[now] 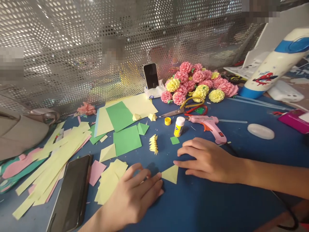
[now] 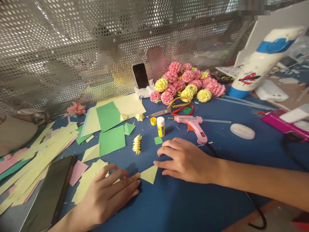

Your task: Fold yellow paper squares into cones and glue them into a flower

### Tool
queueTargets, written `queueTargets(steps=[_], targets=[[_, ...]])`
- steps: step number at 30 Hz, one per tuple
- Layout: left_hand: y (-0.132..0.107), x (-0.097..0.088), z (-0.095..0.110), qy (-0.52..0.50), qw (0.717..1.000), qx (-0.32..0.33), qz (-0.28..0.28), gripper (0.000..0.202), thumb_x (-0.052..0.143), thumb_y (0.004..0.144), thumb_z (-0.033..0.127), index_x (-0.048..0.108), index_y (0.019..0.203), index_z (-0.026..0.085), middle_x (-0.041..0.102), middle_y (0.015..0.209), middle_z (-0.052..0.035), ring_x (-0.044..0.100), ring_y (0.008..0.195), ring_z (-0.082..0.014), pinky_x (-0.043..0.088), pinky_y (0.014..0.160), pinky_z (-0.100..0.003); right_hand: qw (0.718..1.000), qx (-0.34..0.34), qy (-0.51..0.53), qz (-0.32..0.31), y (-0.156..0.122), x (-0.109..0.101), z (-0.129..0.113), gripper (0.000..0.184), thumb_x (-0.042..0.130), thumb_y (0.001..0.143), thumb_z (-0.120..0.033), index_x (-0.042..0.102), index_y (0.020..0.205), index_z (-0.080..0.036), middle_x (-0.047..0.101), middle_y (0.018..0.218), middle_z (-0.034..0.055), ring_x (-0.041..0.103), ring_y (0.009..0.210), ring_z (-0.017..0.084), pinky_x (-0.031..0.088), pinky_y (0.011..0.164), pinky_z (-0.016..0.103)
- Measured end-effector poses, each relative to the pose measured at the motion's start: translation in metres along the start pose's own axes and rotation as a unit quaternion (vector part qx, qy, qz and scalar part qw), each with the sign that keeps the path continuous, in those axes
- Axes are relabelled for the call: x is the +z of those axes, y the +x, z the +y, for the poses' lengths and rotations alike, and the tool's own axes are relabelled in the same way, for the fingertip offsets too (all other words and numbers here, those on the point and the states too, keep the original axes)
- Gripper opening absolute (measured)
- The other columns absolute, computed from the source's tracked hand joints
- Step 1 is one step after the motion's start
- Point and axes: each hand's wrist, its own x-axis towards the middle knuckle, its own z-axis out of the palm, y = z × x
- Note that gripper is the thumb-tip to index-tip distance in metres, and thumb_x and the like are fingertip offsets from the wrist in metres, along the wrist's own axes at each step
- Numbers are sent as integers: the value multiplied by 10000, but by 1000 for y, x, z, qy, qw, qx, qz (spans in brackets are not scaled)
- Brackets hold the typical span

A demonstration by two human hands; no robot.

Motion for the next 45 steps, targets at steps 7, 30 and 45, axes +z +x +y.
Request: queueTargets(steps=[7,30,45], targets=[[8,2,2,-19,998,-60,6,92,573,968,219,652,1005,187,724,742,1,650,734,-170,433,796,-357,998,-29,-42,-40,16,-8,-2,234,657,916,-397,674,996,-177,641,1022,57,543,925,207,404,783,343],[9,9,19,37,998,-50,-22,196,516,988,234,680,1012,127,730,992,-71,651,858,-218,470,857,-402,948,122,288,-60,35,12,-3,133,741,854,-272,643,850,-182,630,765,-27,578,753,125,406,684,214],[2,9,21,39,999,2,22,211,556,975,204,685,1094,88,740,902,-51,641,797,-184,476,843,-380,991,-65,108,45,30,19,-3,290,485,1022,-366,679,913,-181,672,923,25,531,797,142,386,725,278]])
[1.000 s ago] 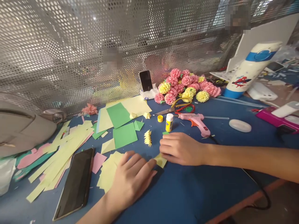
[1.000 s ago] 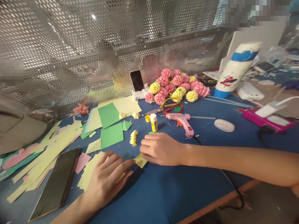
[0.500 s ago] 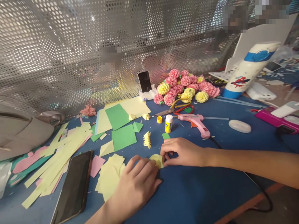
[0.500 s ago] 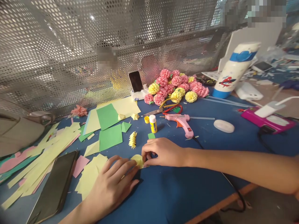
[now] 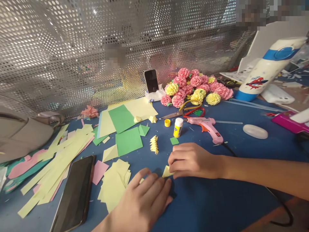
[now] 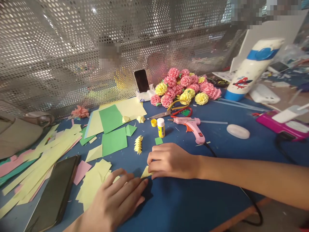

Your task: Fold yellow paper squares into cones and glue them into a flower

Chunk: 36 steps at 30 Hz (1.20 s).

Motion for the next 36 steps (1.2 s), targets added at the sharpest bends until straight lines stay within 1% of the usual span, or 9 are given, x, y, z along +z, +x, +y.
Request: queueTargets(steps=[8,11,15,19,21,26,30,33,36], targets=[[5,0,-6,-49,994,-82,-54,243,482,995,248,683,1075,138,687,915,-63,596,774,-210,473,804,-401,999,-17,-32,-11,-2,-3,-2,231,557,989,-371,697,906,-206,672,932,7,500,780,150,369,711,292],[5,-2,-8,-69,992,-89,-60,241,482,990,229,678,1098,143,678,938,-67,582,798,-215,459,814,-401,998,4,-66,-16,-3,-2,-8,204,596,969,-362,688,1040,-194,656,924,18,501,798,162,372,722,301],[5,-5,-12,-94,988,-97,-77,244,486,983,220,676,1119,149,666,954,-76,569,815,-222,444,801,-407,986,40,-151,-50,-3,1,-19,351,642,932,-384,630,1187,-143,626,900,36,488,805,192,350,702,329],[2,-6,-14,-128,984,-110,-65,222,511,970,193,689,1097,159,666,956,-67,567,821,-209,429,807,-408,983,0,-181,-41,-3,-1,-29,167,597,957,-281,663,886,-146,597,786,25,462,770,186,303,660,333],[1,-6,-15,-143,981,-116,-55,204,524,959,183,699,1060,161,669,943,-63,565,813,-206,424,801,-410,984,-20,-169,-45,-5,-4,-33,202,593,950,-212,624,756,-164,582,742,14,436,721,174,280,639,333],[2,-7,-16,-176,976,-118,-50,187,528,946,169,702,1010,142,682,947,-78,574,804,-211,459,796,-413,987,-19,-153,-44,-8,-6,-32,233,588,945,-195,577,712,-179,572,704,6,439,686,172,281,629,332],[5,-7,-14,-195,975,-87,-54,217,507,960,159,678,1054,63,702,1025,-132,622,886,-230,529,821,-380,994,74,-72,-25,-6,0,-22,131,610,949,-278,607,891,-160,616,812,24,509,752,177,362,670,305],[5,-7,-11,-182,980,-55,-54,238,501,972,158,673,1079,35,725,1057,-149,662,954,-245,557,882,-378,989,135,49,-31,-3,2,-18,44,575,961,-183,601,993,-167,638,880,23,549,814,161,412,729,268],[4,-6,-7,-159,985,-37,-62,268,483,993,195,683,1110,61,738,1105,-134,685,1013,-250,572,916,-376,976,162,143,-36,-1,0,-17,131,503,979,-118,613,1002,-185,648,936,21,563,896,148,432,818,254]])
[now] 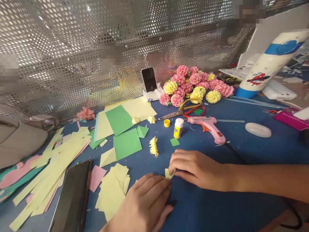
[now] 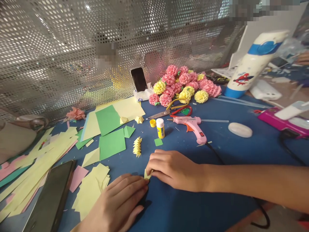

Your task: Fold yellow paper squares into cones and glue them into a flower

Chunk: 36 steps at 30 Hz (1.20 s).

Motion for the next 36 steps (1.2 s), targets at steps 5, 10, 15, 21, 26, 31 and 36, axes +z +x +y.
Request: queueTargets(steps=[5,10,15,21,26,31,36], targets=[[0,8,5,24,999,42,-24,396,385,1043,315,653,1216,80,710,1216,-120,660,1142,-243,555,981,-365,999,21,36,3,5,-1,-2,82,559,959,-156,623,913,-177,644,913,21,568,889,149,442,817,262],[2,12,8,18,999,32,-14,406,361,1048,319,645,1211,80,720,1149,-122,668,1086,-243,559,948,-359,999,18,33,4,8,3,2,115,590,939,-120,635,1032,-171,668,911,7,593,858,132,442,778,238],[3,10,7,59,996,-70,-19,321,432,1007,244,634,1211,99,685,971,-126,639,822,-245,566,712,-367,1000,-14,22,9,8,1,8,102,593,962,-196,685,928,-166,678,888,19,585,852,141,441,786,245],[4,7,4,65,995,-76,-10,281,449,986,194,661,1160,132,659,984,-103,593,856,-236,521,738,-351,994,-85,-61,15,7,-7,10,251,467,1019,-179,689,903,-163,685,874,32,579,813,140,427,733,265],[3,5,2,47,996,-77,-4,268,465,973,183,676,1131,137,653,979,-94,578,858,-227,499,745,-345,978,-143,-150,25,6,-11,12,252,448,1023,-142,660,890,-162,699,921,13,575,805,137,395,712,286],[1,7,0,42,997,-71,10,269,465,972,181,689,1111,131,656,973,-90,571,859,-223,489,767,-346,947,-183,-264,21,7,-13,8,251,483,996,-107,636,802,-152,661,833,16,546,754,136,330,629,295],[-2,8,-1,39,996,-76,22,282,481,963,169,679,1157,112,668,987,-91,579,882,-221,480,826,-352,933,-185,-310,15,6,-13,1,237,504,986,-129,627,785,-156,626,779,3,499,707,144,284,604,310]])
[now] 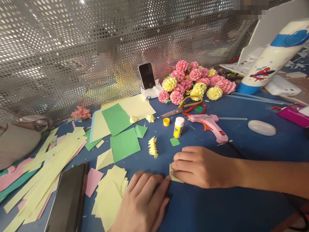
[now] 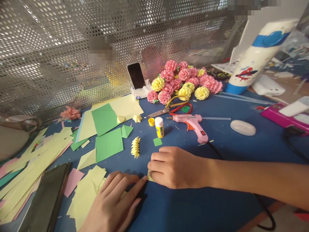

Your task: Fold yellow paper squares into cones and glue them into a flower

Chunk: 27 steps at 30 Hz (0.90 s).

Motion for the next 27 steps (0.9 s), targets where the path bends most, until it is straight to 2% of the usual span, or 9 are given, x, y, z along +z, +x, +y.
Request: queueTargets(steps=[3,6,8,12,15,18,20,23,27], targets=[[1,1,0,15,1000,8,-2,273,480,974,185,686,1136,107,683,977,-82,594,863,-209,483,822,-346,1000,2,-4,-10,-2,-2,0,197,505,985,-159,643,846,-163,648,837,6,509,753,155,294,628,322],[1,5,1,54,998,24,16,272,459,997,206,694,1104,119,708,957,-64,611,835,-192,481,831,-347,1000,7,2,-23,-5,-3,1,161,539,975,-275,655,933,-172,663,911,23,516,809,168,319,675,333],[0,9,2,83,996,34,28,266,459,1005,212,696,1084,118,725,956,-55,624,839,-189,477,850,-354,1000,10,2,-26,-8,-3,1,174,553,966,-317,656,950,-177,652,873,23,500,792,170,319,683,337],[-4,17,3,103,992,56,47,276,442,1020,209,692,1070,102,742,962,-51,644,859,-179,473,877,-349,1000,25,0,0,-9,-2,1,147,545,970,-239,650,897,-166,561,697,-6,455,712,165,281,647,337],[-6,21,1,98,991,54,73,293,427,1026,210,695,1073,102,741,958,-51,645,878,-177,460,907,-344,999,27,19,-4,-9,-2,0,194,523,963,-160,631,803,-153,528,672,-9,425,675,157,255,620,337],[-5,20,-1,84,994,43,52,296,438,1022,233,695,1114,118,735,1054,-48,633,963,-186,413,994,-343,999,26,35,-16,-9,-1,-2,209,529,953,-157,615,763,-151,529,690,-5,414,666,158,250,609,338],[-4,16,-2,68,997,39,27,322,425,1029,260,682,1170,126,720,1134,-47,616,1041,-192,379,1044,-334,998,45,48,-23,-10,2,-1,200,574,953,-304,628,838,-150,558,746,8,439,703,173,271,621,337],[-2,12,-3,54,998,40,-5,357,398,1040,275,657,1235,123,693,1220,-58,582,1148,-196,364,1077,-316,994,69,83,-19,-12,5,2,348,602,924,-495,620,990,-153,596,842,23,463,738,182,304,632,330],[-6,12,-8,51,997,57,-26,424,379,1046,342,600,1320,104,629,1341,-85,519,1265,-227,353,1115,-357,995,47,90,17,-13,7,8,158,532,990,-289,615,909,-182,613,812,2,479,713,159,322,635,309]])
